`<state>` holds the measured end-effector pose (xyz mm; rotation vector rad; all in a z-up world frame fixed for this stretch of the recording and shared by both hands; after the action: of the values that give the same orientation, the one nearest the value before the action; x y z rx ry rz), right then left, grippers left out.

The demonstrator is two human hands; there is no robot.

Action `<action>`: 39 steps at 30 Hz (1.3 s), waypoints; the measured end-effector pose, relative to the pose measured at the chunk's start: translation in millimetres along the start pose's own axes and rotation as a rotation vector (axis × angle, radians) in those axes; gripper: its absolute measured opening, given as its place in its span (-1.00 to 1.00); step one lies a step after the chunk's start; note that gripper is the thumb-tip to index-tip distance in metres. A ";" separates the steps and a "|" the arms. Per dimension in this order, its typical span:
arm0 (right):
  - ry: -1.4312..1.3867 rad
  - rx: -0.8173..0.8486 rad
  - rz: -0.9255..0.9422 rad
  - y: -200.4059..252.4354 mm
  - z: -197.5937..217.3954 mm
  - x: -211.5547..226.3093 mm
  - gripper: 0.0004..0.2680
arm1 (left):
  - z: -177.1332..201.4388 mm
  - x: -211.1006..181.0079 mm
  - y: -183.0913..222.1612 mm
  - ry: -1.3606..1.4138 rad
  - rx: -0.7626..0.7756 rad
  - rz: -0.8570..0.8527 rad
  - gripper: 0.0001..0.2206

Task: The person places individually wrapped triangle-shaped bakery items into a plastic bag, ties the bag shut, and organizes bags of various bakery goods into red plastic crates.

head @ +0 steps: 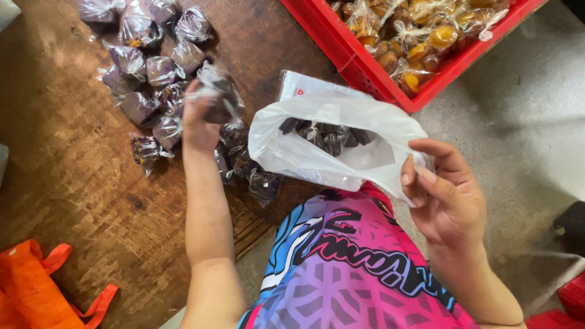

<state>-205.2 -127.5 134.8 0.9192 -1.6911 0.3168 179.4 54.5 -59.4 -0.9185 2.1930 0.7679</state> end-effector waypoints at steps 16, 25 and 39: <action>-0.008 0.053 -0.023 -2.1 -13.3 -3.2 -0.68 | -207.2 20.2 128.1 -1.108 0.415 -0.585 -0.42; -0.070 0.127 0.057 1.0 9.2 -8.2 -0.73 | -109.2 3.6 56.7 -1.366 0.134 -0.456 -0.37; 0.233 0.321 0.227 -19.4 31.9 22.6 -0.78 | -177.7 -11.9 99.5 -0.181 0.515 0.246 -0.77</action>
<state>-215.2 -169.7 139.9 0.8821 -1.5529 0.8358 52.4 -8.0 87.6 -0.3145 2.2055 0.3422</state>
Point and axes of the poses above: each hand's wrist, its own y-axis away from the middle knuckle, its own z-axis out of the back of the hand, x = y × z, the point moved 7 cm from there along -y, towards the middle knuckle, and after that the axes turned 14 degrees about y, right-handed, at the moved point
